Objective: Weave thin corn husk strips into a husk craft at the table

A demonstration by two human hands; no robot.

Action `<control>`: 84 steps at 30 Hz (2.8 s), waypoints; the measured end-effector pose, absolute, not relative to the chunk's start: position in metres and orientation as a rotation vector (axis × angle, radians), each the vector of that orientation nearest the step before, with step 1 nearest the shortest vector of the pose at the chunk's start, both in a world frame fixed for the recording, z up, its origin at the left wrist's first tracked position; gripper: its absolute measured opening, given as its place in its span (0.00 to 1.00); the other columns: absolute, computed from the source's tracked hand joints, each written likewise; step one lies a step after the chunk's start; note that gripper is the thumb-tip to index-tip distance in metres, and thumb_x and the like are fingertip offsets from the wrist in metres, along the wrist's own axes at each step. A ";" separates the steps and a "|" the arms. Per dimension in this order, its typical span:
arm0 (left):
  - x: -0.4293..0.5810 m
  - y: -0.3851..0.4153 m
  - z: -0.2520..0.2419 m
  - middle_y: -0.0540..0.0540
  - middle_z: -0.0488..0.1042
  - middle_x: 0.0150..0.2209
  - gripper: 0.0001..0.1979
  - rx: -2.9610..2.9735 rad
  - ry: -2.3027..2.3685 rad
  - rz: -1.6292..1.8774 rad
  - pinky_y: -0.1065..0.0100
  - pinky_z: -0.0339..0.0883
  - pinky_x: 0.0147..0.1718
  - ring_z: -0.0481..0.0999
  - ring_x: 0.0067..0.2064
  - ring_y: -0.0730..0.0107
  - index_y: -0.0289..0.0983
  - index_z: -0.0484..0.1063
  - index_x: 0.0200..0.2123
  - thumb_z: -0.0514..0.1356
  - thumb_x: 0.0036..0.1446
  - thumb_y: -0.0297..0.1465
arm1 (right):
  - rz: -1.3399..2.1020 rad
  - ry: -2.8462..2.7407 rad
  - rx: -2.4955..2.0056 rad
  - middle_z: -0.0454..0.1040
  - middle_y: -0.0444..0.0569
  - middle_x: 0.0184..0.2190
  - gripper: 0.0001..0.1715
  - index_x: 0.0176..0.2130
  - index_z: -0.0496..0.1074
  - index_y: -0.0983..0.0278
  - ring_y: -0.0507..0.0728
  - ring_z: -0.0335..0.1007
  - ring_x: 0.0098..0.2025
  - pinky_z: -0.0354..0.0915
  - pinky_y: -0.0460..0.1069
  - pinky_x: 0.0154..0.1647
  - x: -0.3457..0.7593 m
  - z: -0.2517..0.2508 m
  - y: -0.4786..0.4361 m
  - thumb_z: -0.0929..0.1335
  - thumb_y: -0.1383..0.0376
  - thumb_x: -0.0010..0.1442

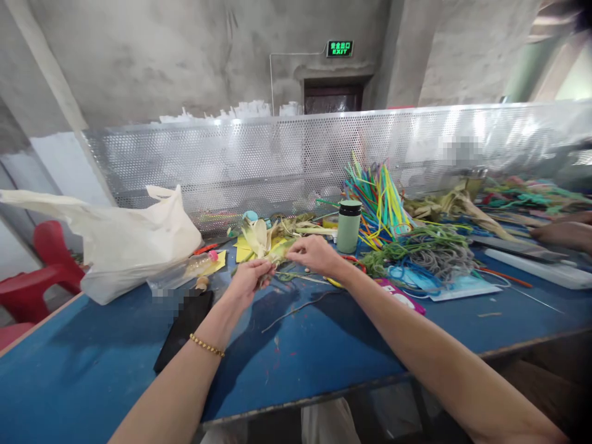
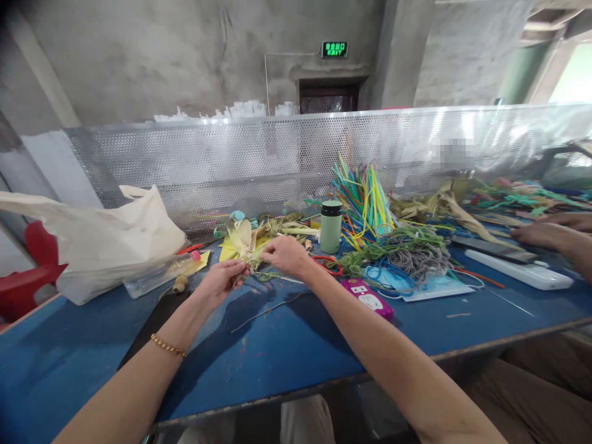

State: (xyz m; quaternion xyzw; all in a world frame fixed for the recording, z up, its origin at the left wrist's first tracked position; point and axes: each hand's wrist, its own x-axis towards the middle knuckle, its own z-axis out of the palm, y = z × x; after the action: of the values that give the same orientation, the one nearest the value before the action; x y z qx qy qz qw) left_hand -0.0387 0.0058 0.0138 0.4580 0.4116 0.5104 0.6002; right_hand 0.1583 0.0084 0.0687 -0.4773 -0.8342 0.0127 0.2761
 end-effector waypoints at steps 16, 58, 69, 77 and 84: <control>-0.042 0.010 0.011 0.43 0.78 0.29 0.10 1.060 0.979 1.169 0.72 0.55 0.22 0.73 0.25 0.73 0.32 0.78 0.29 0.69 0.43 0.32 | 0.849 -1.888 -0.993 0.72 0.43 0.20 0.10 0.29 0.70 0.67 0.50 0.69 0.20 0.63 0.44 0.22 0.154 0.042 0.016 0.69 0.62 0.56; -0.051 0.002 0.017 0.48 0.68 0.18 0.09 1.701 0.974 0.942 0.72 0.49 0.17 0.60 0.17 0.79 0.33 0.70 0.20 0.65 0.48 0.29 | 0.036 -2.433 -0.970 0.70 0.44 0.25 0.05 0.35 0.70 0.65 0.51 0.60 0.27 0.49 0.45 0.30 0.129 0.038 0.005 0.64 0.67 0.61; -0.053 -0.002 0.023 0.50 0.69 0.21 0.07 1.493 0.826 1.001 0.73 0.51 0.21 0.62 0.20 0.80 0.34 0.67 0.25 0.64 0.45 0.27 | 0.170 -2.295 -0.912 0.71 0.45 0.26 0.06 0.37 0.71 0.66 0.51 0.63 0.29 0.54 0.45 0.32 0.125 0.028 0.013 0.64 0.70 0.61; -0.057 0.004 0.020 0.49 0.67 0.18 0.06 1.686 0.976 0.923 0.70 0.56 0.24 0.65 0.20 0.76 0.32 0.69 0.21 0.61 0.49 0.27 | 0.132 -2.259 -0.869 0.71 0.46 0.26 0.04 0.34 0.69 0.66 0.51 0.63 0.28 0.54 0.45 0.31 0.126 0.021 0.018 0.64 0.70 0.60; -0.057 0.006 0.019 0.48 0.70 0.18 0.05 1.934 1.079 0.912 0.71 0.57 0.24 0.70 0.21 0.72 0.34 0.69 0.23 0.56 0.49 0.23 | 0.266 -2.226 -0.925 0.68 0.43 0.22 0.04 0.31 0.70 0.67 0.49 0.60 0.24 0.52 0.44 0.27 0.125 0.025 0.020 0.65 0.71 0.56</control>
State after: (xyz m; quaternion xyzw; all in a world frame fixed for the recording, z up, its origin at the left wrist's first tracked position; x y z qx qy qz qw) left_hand -0.0569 0.0056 0.0191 0.7519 0.4194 0.3547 0.3646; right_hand 0.1250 0.0198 0.0246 -0.3571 -0.8597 0.1028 0.3505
